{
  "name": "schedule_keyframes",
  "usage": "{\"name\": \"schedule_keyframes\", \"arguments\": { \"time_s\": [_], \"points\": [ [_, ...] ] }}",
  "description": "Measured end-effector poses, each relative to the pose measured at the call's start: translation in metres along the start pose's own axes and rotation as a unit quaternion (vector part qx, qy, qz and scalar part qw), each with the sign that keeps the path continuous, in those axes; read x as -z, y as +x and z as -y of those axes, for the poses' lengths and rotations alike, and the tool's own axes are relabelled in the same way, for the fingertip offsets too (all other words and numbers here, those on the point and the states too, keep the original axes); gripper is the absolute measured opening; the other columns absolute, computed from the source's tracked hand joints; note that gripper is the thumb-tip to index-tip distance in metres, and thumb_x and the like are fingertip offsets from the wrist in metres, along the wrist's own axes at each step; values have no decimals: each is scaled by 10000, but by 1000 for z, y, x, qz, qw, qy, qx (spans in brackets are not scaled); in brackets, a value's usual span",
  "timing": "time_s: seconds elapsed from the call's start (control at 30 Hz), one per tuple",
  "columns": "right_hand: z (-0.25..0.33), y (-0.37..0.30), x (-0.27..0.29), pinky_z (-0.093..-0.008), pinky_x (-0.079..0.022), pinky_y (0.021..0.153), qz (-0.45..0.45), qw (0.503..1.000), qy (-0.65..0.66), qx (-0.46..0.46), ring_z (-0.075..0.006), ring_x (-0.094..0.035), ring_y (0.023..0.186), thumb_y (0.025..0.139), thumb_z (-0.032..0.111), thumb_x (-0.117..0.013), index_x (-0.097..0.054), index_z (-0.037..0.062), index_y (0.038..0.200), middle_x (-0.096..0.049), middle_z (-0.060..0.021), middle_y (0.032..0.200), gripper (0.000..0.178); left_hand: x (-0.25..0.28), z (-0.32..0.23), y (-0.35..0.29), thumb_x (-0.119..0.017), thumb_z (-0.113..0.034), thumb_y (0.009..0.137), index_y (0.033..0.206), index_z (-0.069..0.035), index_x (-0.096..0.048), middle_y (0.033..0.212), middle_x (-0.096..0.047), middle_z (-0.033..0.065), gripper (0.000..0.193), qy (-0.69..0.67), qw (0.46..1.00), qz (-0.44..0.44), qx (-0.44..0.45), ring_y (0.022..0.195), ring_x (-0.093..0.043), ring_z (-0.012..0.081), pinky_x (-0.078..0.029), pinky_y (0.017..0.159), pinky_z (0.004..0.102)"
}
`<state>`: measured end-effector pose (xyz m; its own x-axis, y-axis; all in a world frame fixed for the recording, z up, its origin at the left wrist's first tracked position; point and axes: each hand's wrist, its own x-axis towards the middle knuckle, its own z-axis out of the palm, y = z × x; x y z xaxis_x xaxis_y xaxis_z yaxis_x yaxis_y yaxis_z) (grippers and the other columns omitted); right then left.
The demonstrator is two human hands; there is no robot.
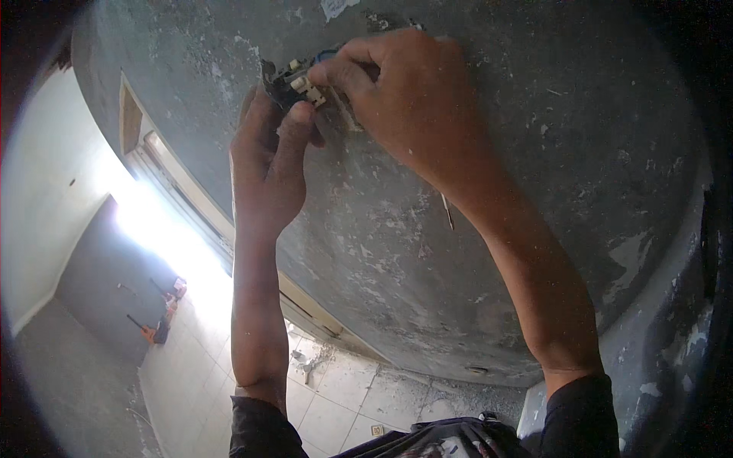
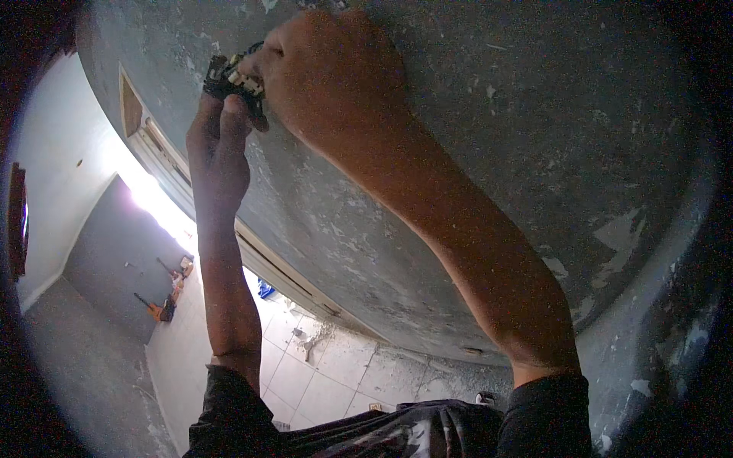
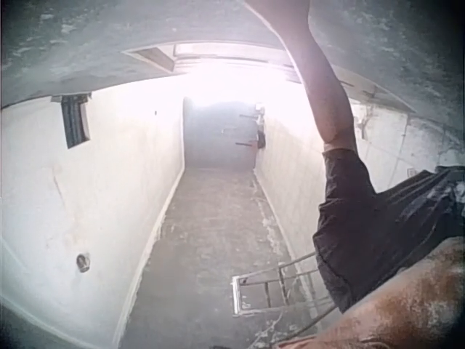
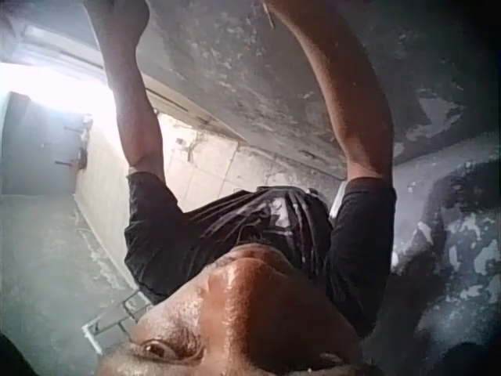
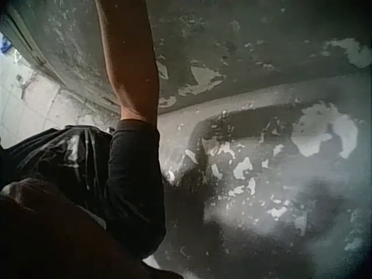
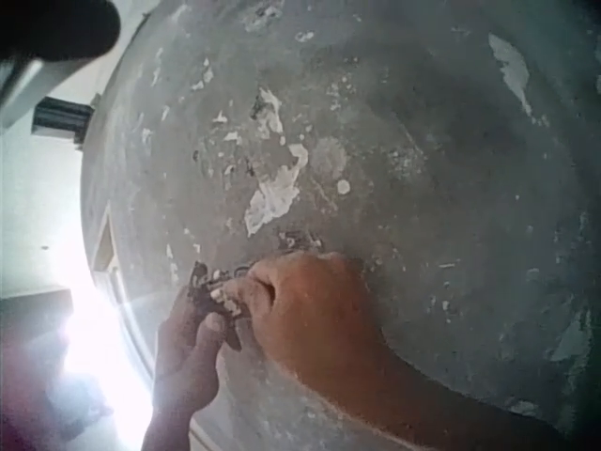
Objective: Installing an electrical outlet into a wall socket.
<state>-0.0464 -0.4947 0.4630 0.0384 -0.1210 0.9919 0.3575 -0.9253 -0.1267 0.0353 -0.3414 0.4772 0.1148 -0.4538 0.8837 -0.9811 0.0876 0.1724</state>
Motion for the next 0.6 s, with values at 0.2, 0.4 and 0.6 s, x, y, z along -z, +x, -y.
{"name": "schedule_keyframes", "arguments": {
  "time_s": [0.2, 0.4, 0.6],
  "points": [
    [3, -2, 5, -380, -581, 670, 9, 995, 88, -50, -260, -707, 668, 906, 237, -645, -760, 71, 896, -720, -132, 805, 202, 15, -13, 3, -515, -346, 1006, 1220, 0, -589, 1097, -555, 111, 413, -17, 999, 15, 35, 876, -601, 182, -497, 750, 320],
    [5, -3, 9, -345, -569, 642, 42, 994, 62, -85, -234, -713, 684, 897, 236, -675, -759, 70, 931, -728, -123, 824, 190, 27, -35, 44, -573, -344, 961, 1171, -11, -660, 1179, -607, 182, 404, 203, 961, -10, -189, 1070, -604, 284, -462, 891, 353],
    [4, 0, 8, -391, -588, 670, 33, 993, 71, -89, -275, -720, 728, 882, 216, -688, -752, 51, 919, -722, -148, 845, 182, 19, -31, 72, -615, -333, 941, 925, -15, -740, 1076, -632, 128, 341, 115, 978, 87, -152, 1020, -602, 235, -444, 894, 346]
  ]
}}
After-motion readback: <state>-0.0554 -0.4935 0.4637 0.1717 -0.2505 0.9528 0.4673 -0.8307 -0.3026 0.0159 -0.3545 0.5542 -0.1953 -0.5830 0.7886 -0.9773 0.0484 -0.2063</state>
